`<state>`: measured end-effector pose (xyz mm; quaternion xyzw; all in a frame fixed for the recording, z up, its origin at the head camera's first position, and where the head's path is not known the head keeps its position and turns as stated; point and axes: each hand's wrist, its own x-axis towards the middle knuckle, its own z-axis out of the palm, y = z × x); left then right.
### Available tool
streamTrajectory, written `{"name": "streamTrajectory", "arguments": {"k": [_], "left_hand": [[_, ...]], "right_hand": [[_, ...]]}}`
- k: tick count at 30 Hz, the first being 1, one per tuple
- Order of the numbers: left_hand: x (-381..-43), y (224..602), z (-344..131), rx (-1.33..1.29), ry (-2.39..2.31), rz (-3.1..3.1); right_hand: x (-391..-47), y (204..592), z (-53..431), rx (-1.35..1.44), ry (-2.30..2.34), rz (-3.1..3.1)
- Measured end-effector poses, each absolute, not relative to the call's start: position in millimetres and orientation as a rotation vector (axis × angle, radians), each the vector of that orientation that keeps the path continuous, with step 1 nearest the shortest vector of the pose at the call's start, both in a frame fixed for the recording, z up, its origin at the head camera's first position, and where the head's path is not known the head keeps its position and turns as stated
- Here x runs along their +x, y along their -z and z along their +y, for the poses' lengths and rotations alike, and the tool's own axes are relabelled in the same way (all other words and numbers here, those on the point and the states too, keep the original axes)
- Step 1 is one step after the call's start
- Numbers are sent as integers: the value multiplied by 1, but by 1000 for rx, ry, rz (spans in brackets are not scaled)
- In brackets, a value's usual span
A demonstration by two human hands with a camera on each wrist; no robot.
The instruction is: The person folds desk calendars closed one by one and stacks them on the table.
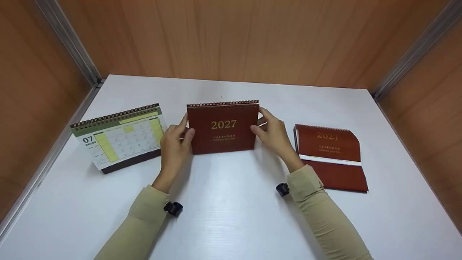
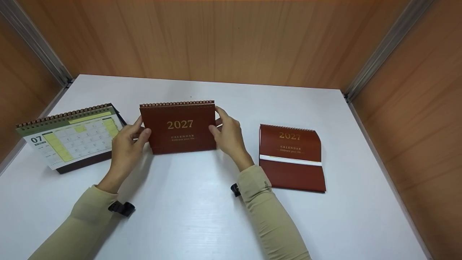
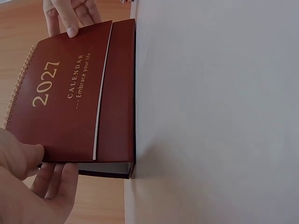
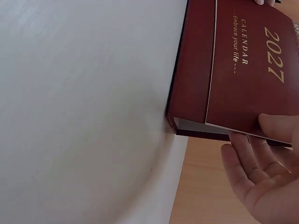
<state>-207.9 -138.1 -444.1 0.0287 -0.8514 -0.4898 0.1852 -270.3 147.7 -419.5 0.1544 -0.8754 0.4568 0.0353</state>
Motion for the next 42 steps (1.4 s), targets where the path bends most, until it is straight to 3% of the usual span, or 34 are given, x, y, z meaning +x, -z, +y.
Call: {"name": "streamTrajectory", "arguments": {"k": [15, 24, 42], "left_hand": [[-215, 425, -126, -26, 1567, -2485], [-219, 409, -118, -79, 1853, -2537], [-221, 411, -108, -36, 1988, -2539]], "right_hand": [[-253, 386, 188, 431, -1351, -2899], [-244, 379, 211, 384, -1440, -2983], [-245, 377, 226, 377, -1582, -3026]]}}
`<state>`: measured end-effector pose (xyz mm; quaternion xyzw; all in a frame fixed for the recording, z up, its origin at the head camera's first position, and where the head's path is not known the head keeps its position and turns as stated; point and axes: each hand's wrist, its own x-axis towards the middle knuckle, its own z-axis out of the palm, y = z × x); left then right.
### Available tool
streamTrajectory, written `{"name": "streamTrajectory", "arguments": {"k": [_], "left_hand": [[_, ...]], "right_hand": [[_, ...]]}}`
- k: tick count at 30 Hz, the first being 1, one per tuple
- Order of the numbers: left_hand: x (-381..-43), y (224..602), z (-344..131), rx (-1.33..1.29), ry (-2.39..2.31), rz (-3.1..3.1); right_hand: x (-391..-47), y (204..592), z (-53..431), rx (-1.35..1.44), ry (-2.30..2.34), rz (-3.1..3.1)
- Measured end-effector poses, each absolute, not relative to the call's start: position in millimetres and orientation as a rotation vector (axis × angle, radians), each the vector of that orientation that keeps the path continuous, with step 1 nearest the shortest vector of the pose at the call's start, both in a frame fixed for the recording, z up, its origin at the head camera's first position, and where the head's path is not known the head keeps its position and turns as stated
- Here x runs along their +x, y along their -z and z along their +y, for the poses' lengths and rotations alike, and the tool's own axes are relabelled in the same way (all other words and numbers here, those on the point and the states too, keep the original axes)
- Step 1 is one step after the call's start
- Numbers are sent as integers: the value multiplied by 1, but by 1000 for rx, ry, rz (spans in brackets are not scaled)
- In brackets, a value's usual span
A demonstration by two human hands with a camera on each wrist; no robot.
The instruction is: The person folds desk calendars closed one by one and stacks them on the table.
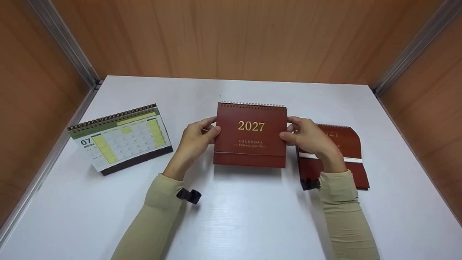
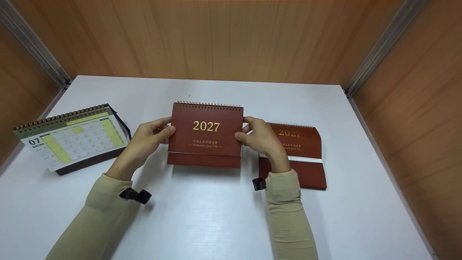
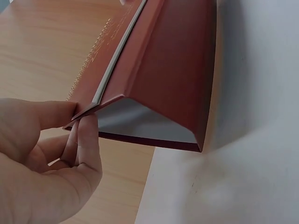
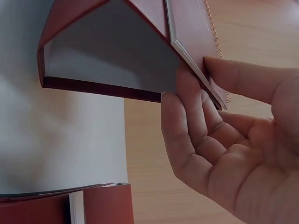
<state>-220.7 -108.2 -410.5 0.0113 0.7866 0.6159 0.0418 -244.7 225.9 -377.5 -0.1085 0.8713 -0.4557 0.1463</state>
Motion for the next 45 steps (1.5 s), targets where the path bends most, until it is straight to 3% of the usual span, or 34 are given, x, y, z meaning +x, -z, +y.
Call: {"name": "streamTrajectory", "arguments": {"k": [45], "left_hand": [[-227, 432, -102, 218, -1786, 2486]], "right_hand": [[-249, 396, 214, -274, 1191, 2644]]}}
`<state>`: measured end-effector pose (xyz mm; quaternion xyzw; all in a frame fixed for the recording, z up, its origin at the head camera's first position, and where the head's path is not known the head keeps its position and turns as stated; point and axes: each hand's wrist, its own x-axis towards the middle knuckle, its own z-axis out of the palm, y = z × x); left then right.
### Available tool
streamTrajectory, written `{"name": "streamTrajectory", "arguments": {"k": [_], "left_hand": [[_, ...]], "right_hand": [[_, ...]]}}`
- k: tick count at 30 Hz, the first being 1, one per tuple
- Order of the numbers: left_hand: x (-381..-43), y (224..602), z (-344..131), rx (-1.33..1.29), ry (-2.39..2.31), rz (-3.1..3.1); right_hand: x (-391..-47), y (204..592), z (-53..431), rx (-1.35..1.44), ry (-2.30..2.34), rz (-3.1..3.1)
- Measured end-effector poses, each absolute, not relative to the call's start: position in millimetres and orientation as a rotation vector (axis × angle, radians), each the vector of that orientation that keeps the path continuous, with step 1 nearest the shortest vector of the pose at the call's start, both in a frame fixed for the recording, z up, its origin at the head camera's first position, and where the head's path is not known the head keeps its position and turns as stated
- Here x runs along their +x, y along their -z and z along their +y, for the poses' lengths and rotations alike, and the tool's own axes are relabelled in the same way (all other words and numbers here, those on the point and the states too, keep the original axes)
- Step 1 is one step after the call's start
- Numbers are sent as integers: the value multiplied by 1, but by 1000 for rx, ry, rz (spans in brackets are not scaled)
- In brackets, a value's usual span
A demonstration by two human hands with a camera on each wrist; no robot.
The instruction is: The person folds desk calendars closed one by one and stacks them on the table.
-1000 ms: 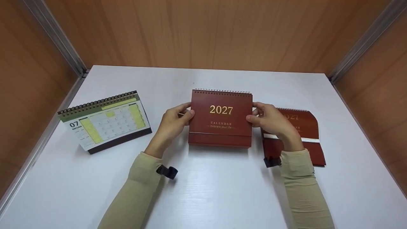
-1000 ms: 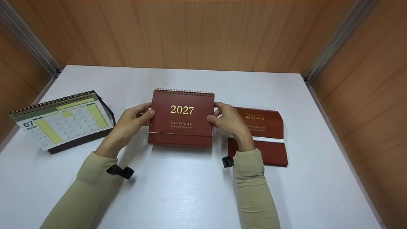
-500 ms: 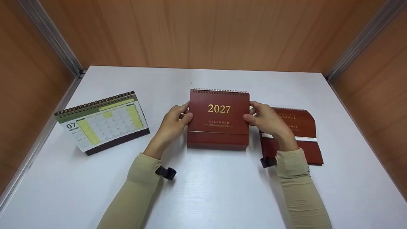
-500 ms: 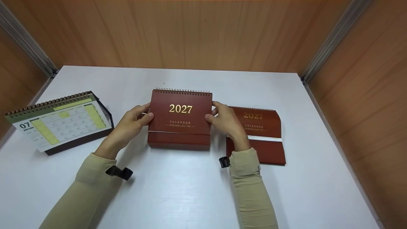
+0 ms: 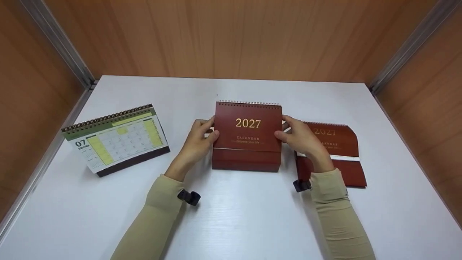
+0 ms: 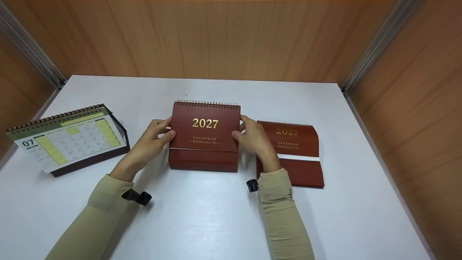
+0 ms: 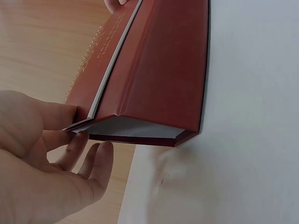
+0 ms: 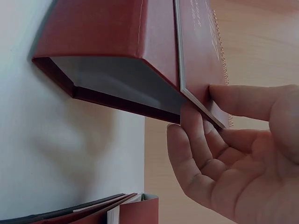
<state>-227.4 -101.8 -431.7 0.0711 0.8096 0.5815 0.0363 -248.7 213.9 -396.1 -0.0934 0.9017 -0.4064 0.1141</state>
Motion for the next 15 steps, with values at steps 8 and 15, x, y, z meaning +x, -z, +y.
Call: {"name": "streamTrajectory", "arguments": {"k": [8, 15], "left_hand": [[-227, 433, -101, 203, -1749, 2458], [-226, 432, -99, 182, -1745, 2434]], "right_hand": [[-249, 400, 212, -284, 1234, 2666], [-249, 403, 210, -301, 1243, 2672]]}}
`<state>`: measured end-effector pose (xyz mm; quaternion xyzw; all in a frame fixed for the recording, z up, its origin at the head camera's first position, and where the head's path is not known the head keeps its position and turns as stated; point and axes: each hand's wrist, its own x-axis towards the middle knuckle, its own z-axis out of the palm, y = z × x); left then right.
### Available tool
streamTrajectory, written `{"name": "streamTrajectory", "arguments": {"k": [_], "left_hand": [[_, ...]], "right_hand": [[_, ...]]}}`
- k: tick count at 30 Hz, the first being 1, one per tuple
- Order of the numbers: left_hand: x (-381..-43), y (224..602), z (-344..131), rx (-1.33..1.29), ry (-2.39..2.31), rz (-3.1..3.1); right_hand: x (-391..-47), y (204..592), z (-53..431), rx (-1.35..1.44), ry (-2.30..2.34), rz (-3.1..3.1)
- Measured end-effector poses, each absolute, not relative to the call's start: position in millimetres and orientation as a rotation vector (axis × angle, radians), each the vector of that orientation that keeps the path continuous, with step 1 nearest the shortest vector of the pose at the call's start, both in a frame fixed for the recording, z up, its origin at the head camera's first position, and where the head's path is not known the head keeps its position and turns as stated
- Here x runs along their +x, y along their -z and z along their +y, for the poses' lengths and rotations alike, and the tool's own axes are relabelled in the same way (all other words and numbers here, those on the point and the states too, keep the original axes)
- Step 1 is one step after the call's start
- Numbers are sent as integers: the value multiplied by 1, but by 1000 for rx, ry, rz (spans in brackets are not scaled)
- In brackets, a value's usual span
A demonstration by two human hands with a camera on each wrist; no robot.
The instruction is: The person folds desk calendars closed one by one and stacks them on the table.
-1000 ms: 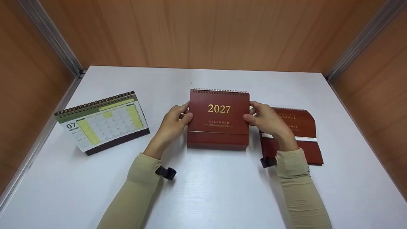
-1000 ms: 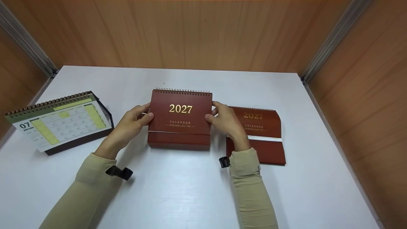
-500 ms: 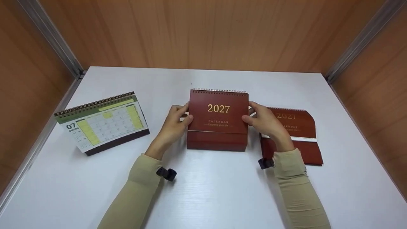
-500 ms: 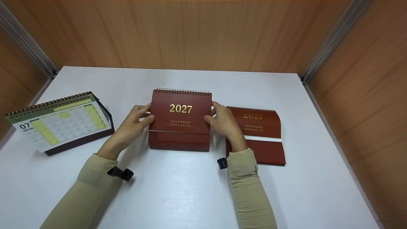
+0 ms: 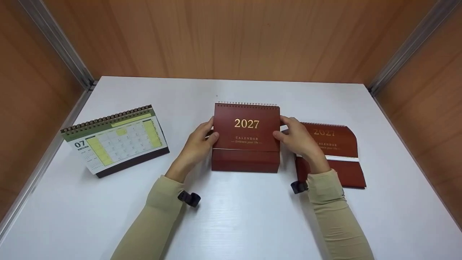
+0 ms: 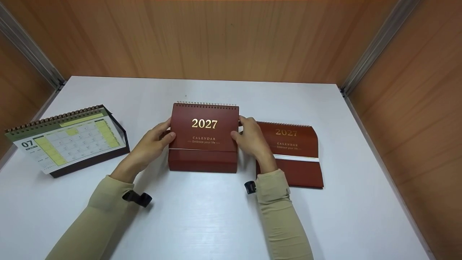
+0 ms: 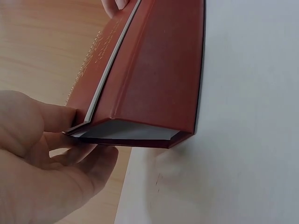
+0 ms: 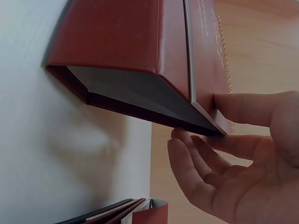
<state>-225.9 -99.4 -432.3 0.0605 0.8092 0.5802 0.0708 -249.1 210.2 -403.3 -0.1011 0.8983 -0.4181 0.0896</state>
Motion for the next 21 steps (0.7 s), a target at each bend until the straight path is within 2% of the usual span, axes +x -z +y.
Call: {"name": "streamTrajectory", "arguments": {"k": [21], "left_hand": [[-225, 439, -97, 123, -1774, 2359]], "right_hand": [[-249, 415, 196, -244, 1261, 2700]]}}
